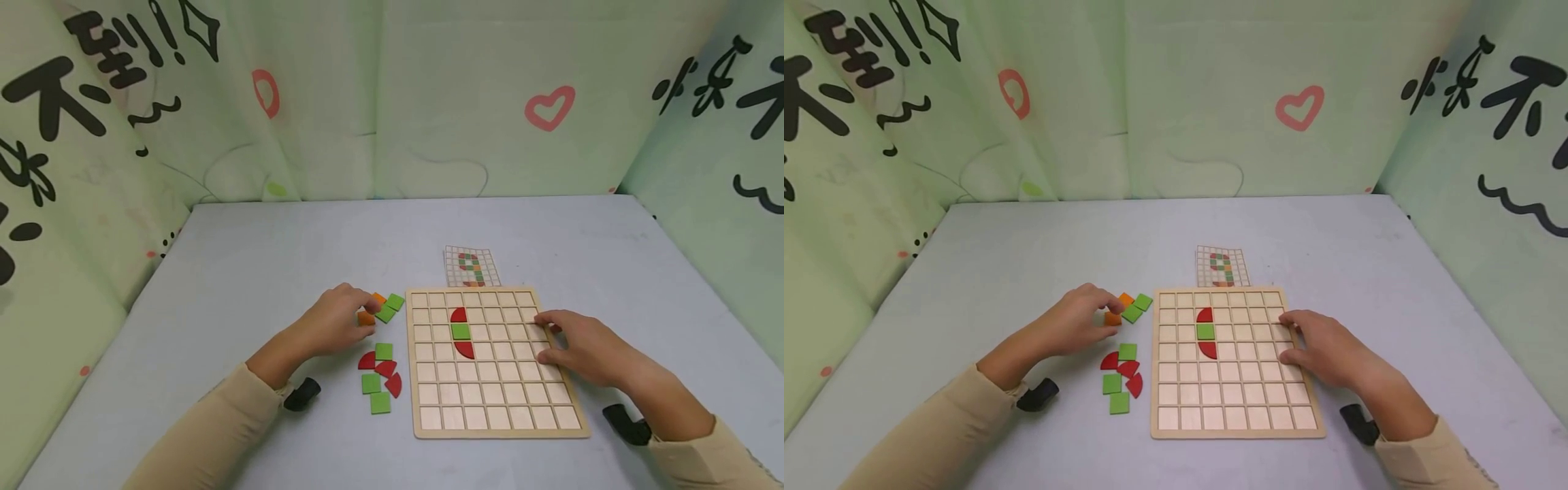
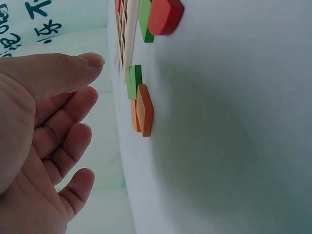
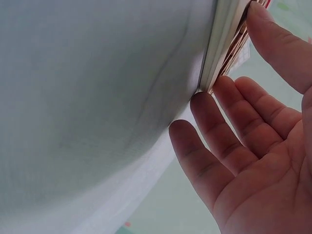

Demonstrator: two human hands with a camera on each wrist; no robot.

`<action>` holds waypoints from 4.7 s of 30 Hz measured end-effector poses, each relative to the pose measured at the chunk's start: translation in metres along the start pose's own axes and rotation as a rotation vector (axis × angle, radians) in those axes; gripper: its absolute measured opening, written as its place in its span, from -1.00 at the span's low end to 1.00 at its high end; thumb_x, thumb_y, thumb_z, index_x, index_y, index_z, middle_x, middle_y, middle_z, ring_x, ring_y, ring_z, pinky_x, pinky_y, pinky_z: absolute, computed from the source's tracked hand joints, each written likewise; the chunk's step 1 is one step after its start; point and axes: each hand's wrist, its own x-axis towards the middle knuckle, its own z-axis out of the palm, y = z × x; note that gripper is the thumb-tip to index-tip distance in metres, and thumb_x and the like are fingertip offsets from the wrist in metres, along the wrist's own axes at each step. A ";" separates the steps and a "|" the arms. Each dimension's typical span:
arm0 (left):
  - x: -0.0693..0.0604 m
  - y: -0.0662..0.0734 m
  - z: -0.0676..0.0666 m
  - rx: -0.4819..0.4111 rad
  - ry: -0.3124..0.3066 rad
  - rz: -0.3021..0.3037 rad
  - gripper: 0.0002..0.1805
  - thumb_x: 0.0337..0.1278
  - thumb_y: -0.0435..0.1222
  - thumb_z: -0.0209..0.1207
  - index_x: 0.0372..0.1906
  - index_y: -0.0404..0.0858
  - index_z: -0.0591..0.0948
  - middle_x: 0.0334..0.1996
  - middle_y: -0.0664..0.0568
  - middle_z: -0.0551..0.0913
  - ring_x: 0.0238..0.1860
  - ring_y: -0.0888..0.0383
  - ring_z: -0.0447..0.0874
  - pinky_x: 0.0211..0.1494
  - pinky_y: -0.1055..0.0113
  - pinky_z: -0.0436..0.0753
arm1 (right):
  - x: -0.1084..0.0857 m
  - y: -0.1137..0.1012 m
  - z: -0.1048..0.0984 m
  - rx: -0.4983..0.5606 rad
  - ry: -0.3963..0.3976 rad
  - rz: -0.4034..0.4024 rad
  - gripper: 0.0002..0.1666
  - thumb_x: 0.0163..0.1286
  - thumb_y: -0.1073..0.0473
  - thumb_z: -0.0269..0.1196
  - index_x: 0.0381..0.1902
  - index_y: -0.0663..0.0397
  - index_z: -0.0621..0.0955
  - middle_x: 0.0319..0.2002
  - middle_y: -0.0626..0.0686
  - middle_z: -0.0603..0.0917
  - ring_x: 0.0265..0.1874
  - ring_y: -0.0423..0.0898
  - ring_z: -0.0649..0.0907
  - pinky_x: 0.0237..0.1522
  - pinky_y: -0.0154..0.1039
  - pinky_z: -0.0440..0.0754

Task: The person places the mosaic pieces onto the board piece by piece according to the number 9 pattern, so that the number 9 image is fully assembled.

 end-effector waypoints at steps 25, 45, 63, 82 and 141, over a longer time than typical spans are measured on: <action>0.003 -0.016 0.005 0.111 -0.004 -0.110 -0.63 0.10 -0.23 0.42 0.02 -0.23 0.71 -0.14 0.06 0.69 -0.04 0.05 0.52 0.07 0.15 0.53 | 0.000 -0.001 -0.001 0.003 0.002 0.001 -0.25 0.24 0.07 0.45 0.26 0.36 0.45 0.12 0.30 0.57 0.09 0.29 0.55 0.05 0.21 0.47; 0.009 -0.013 0.007 0.048 -0.025 -0.174 -0.67 0.13 -0.29 0.41 0.00 -0.28 0.70 -0.18 0.03 0.69 -0.11 0.06 0.55 0.05 0.21 0.58 | -0.001 -0.001 -0.002 0.017 -0.002 0.004 -0.25 0.24 0.08 0.45 0.26 0.36 0.46 0.12 0.28 0.59 0.10 0.28 0.55 0.05 0.20 0.48; 0.011 -0.010 0.011 0.012 -0.044 -0.240 -0.66 0.10 -0.32 0.44 -0.01 -0.32 0.70 -0.16 -0.01 0.71 -0.11 0.06 0.60 0.06 0.22 0.62 | 0.004 -0.005 -0.004 -0.042 -0.047 0.042 -0.26 0.20 0.09 0.47 0.24 0.33 0.48 0.01 0.28 0.64 0.02 0.28 0.59 -0.02 0.18 0.52; 0.010 -0.006 0.009 0.007 -0.031 -0.251 -0.66 0.14 -0.34 0.40 0.03 -0.33 0.69 -0.11 -0.03 0.71 -0.07 0.04 0.60 0.06 0.23 0.62 | 0.003 -0.006 -0.007 -0.063 -0.031 0.022 -0.28 0.21 0.09 0.47 0.22 0.34 0.48 -0.03 0.25 0.64 -0.01 0.26 0.60 -0.01 0.18 0.51; 0.056 0.051 0.008 -0.036 -0.045 0.073 -0.72 0.24 -0.27 0.33 0.01 -0.26 0.68 -0.10 0.03 0.68 -0.01 0.10 0.50 0.07 0.33 0.56 | 0.000 -0.006 -0.005 -0.063 -0.024 0.032 -0.29 0.23 0.06 0.46 0.22 0.33 0.50 -0.01 0.25 0.62 0.01 0.25 0.59 0.00 0.17 0.51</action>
